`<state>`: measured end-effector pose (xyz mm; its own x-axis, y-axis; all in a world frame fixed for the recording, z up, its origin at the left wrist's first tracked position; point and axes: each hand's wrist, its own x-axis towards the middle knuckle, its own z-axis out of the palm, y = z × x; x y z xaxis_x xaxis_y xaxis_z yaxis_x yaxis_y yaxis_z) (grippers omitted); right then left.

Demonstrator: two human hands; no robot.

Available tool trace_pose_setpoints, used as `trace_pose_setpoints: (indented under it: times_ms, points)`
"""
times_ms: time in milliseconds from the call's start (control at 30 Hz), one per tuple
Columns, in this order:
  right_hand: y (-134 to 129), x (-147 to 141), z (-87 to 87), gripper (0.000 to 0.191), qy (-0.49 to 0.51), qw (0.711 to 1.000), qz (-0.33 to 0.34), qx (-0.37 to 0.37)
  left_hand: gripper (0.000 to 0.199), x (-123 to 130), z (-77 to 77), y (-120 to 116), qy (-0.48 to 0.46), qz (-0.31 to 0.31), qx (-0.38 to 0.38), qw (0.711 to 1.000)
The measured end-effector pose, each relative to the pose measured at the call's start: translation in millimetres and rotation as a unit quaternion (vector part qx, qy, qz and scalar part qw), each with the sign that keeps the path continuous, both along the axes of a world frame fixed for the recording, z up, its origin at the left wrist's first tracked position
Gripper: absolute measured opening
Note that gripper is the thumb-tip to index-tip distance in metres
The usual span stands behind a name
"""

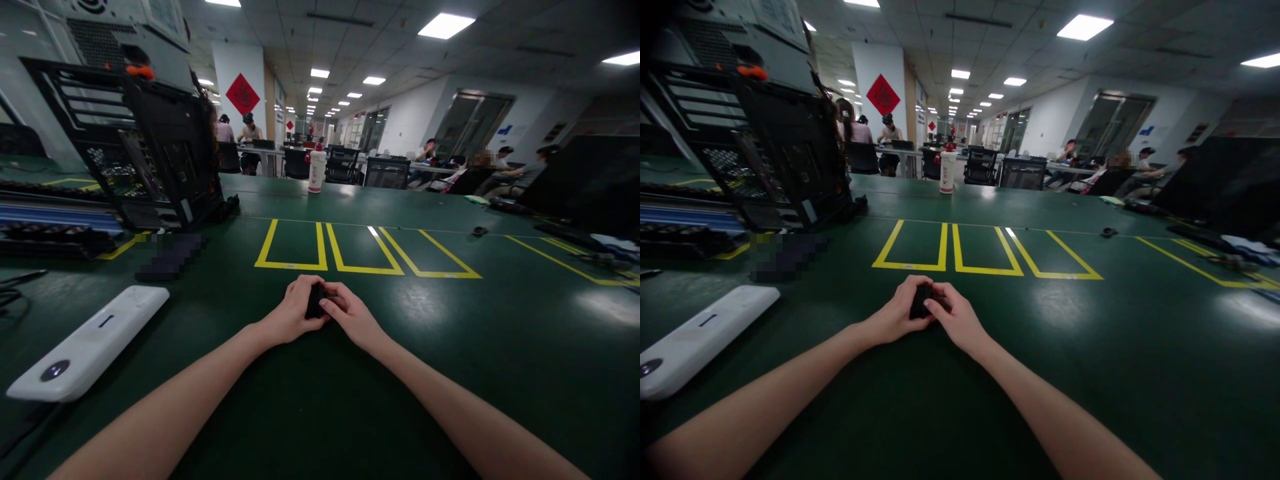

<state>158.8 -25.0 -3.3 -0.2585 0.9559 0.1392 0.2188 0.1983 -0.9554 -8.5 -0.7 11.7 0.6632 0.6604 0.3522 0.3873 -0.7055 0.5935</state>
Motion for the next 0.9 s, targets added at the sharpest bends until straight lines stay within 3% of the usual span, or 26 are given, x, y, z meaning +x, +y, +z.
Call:
trace_pose_setpoints:
  times_ms: [200, 567, 767, 900]
  points:
    - [2, 3, 0.6, 0.02, 0.049, 0.997, 0.049, -0.022, 0.048, -1, 1.0, -1, -0.005, 0.002, -0.007, 1.0]
    - [0, 2, -2.5, 0.02, 0.086, 0.995, 0.053, -0.013, 0.048, 1, -5.4, 2, 0.0, 0.011, 0.015, 1.0]
    - [7, 0, -6.5, 0.015, 0.066, 0.998, 0.002, 0.007, 0.05, 1, -3.5, 1, -0.005, 0.004, 0.012, 1.0]
    - [10, 3, -6.3, 0.023, 0.039, 0.999, -0.004, -0.021, 0.049, -1, -0.2, 0, -0.001, 0.001, 0.009, 1.0]
